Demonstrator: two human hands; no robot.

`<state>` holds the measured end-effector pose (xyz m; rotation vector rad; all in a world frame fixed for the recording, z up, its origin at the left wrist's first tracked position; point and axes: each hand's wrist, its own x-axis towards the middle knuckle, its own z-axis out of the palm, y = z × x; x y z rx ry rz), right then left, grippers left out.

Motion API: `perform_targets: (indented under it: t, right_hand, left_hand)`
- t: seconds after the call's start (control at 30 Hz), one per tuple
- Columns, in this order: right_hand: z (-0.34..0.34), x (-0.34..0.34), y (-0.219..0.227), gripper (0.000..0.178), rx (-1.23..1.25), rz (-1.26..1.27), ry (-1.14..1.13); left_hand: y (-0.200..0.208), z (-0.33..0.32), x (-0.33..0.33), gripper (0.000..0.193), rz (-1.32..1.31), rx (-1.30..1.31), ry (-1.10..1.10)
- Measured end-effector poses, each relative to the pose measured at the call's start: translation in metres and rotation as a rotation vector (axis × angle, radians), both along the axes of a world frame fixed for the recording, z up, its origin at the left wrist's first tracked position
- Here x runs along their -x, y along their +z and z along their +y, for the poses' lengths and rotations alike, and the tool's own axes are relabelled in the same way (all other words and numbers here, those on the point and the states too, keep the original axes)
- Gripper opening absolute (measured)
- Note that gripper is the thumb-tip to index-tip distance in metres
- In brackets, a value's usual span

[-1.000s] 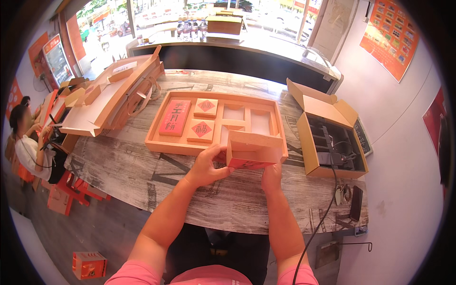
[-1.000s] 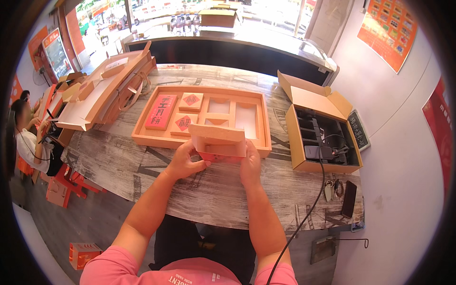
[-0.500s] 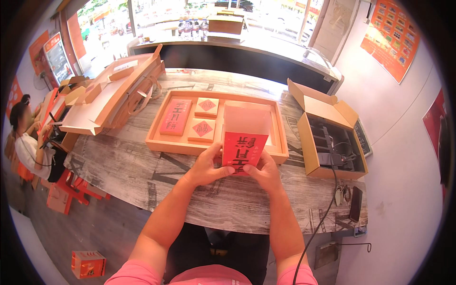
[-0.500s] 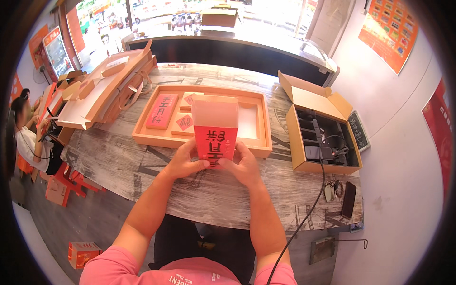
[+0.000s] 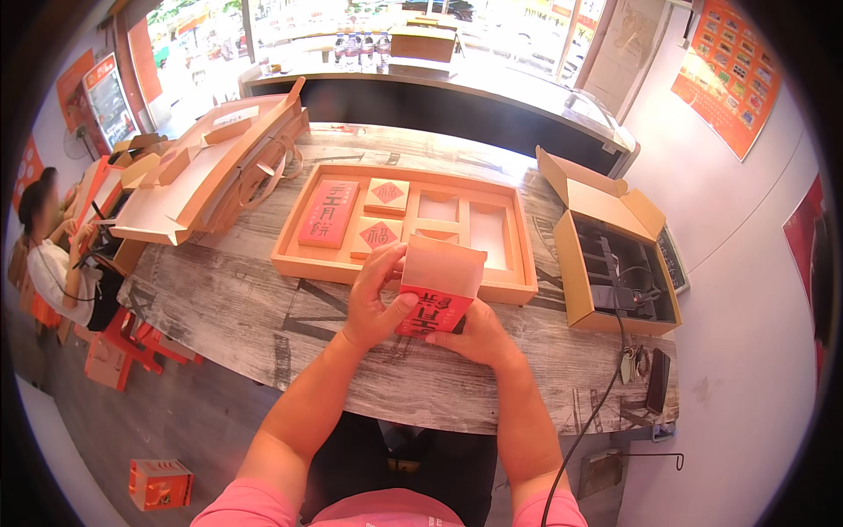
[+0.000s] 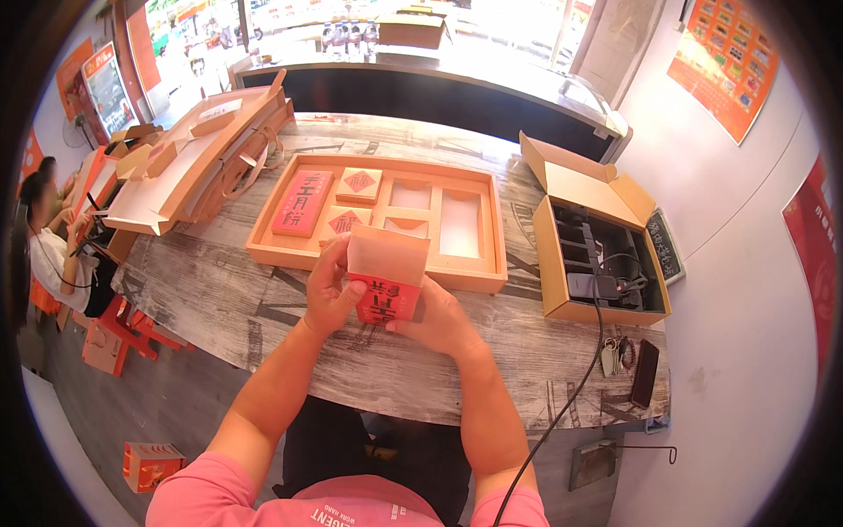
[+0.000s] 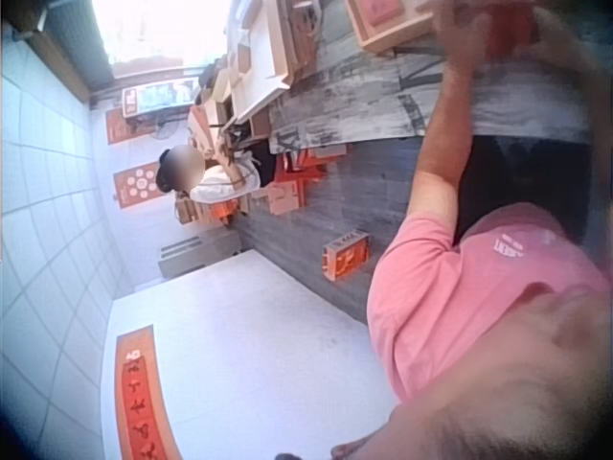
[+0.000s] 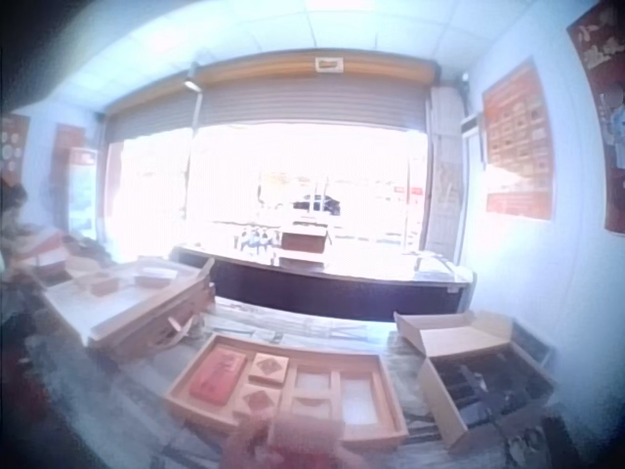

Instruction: The person assembles a cardboard box frame by folding the pre-scored edges into a tray shape. The person then places several smaller, labeled paper-wrapped items into the compartments of a matching wooden insert within the box.

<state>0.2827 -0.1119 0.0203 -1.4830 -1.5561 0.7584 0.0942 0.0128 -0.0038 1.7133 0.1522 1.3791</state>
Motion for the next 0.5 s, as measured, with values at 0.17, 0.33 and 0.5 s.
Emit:
perform_targets:
  t: [0.17,0.33,0.5]
  right_hand:
    - [-0.001,0.001,-0.013,0.09,-0.406,0.045,-0.126]
    - [0.0,0.005,-0.001,0.091,-0.842,0.061,-0.166]
    - [-0.004,0.003,0.02,0.087,-0.967,-0.282,-0.201]
  left_hand:
    - [0.01,-0.007,0.0,0.061,0.043,-0.173,0.119]
    - [0.015,-0.01,0.001,0.06,0.06,-0.209,0.071]
    - [0.019,-0.011,-0.003,0.058,0.034,-0.302,0.071]
